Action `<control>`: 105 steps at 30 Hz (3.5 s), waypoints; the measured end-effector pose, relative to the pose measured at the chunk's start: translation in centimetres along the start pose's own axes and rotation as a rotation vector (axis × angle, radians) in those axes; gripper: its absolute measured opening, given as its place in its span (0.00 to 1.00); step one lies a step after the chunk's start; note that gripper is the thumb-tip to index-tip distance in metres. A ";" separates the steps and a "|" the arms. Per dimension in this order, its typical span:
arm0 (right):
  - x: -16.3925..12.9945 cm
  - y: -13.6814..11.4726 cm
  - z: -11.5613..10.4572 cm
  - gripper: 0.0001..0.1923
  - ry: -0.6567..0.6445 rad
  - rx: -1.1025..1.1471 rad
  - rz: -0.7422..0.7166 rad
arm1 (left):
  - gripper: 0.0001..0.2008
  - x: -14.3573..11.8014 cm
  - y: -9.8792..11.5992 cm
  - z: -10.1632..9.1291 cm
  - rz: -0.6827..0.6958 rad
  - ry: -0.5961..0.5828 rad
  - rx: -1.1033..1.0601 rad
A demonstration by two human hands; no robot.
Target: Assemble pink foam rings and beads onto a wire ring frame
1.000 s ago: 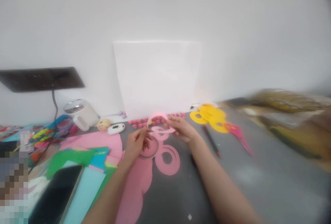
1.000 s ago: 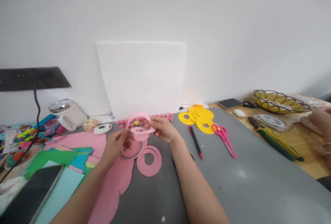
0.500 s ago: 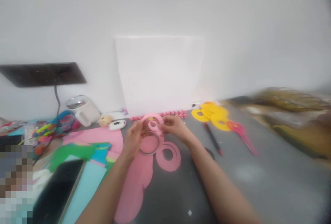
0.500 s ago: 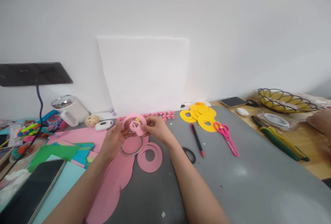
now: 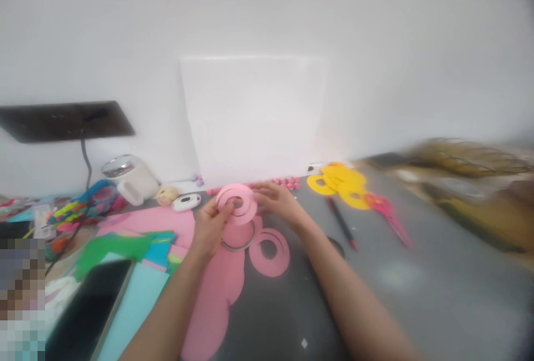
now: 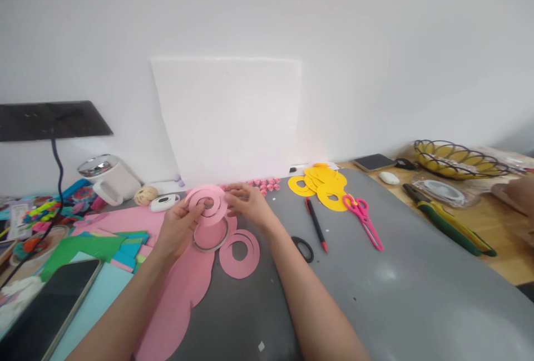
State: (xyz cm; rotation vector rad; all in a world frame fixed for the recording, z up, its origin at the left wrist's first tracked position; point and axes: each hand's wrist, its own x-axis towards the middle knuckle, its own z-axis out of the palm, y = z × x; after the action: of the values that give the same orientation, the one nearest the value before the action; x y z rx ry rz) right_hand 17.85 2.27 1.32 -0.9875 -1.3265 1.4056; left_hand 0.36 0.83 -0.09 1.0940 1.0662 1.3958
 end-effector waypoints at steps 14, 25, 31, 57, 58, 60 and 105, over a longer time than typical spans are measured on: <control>0.3 0.2 0.1 0.21 -0.025 0.152 0.008 | 0.28 -0.6 -0.5 0.4 0.639 -0.084 0.717; -0.1 -0.2 -0.1 0.19 0.019 0.125 -0.079 | 0.12 -0.2 0.4 0.3 0.048 0.130 -0.102; -0.1 -0.1 0.3 0.23 -0.144 0.186 -0.030 | 0.12 -0.3 1.1 0.7 -0.088 -0.004 -0.339; 0.1 0.4 0.5 0.11 0.016 -0.212 -0.150 | 0.20 -0.7 0.5 0.3 -0.139 -0.096 0.099; 0.1 0.5 0.6 0.12 0.008 -0.219 -0.145 | 0.18 -0.6 0.3 0.2 -0.116 -0.078 0.136; 0.0 0.5 0.7 0.10 0.011 -0.227 -0.143 | 0.15 -0.6 0.1 0.1 -0.081 -0.045 0.182; -0.4 0.2 1.0 0.17 -0.139 0.085 -0.005 | 0.12 -0.9 0.9 0.7 -0.131 0.047 -0.044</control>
State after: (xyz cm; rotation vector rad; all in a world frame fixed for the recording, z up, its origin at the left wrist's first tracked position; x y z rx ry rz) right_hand 16.96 1.64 1.22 -0.8419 -1.3573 1.5369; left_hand 0.93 -0.12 0.82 0.9472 1.1157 1.3399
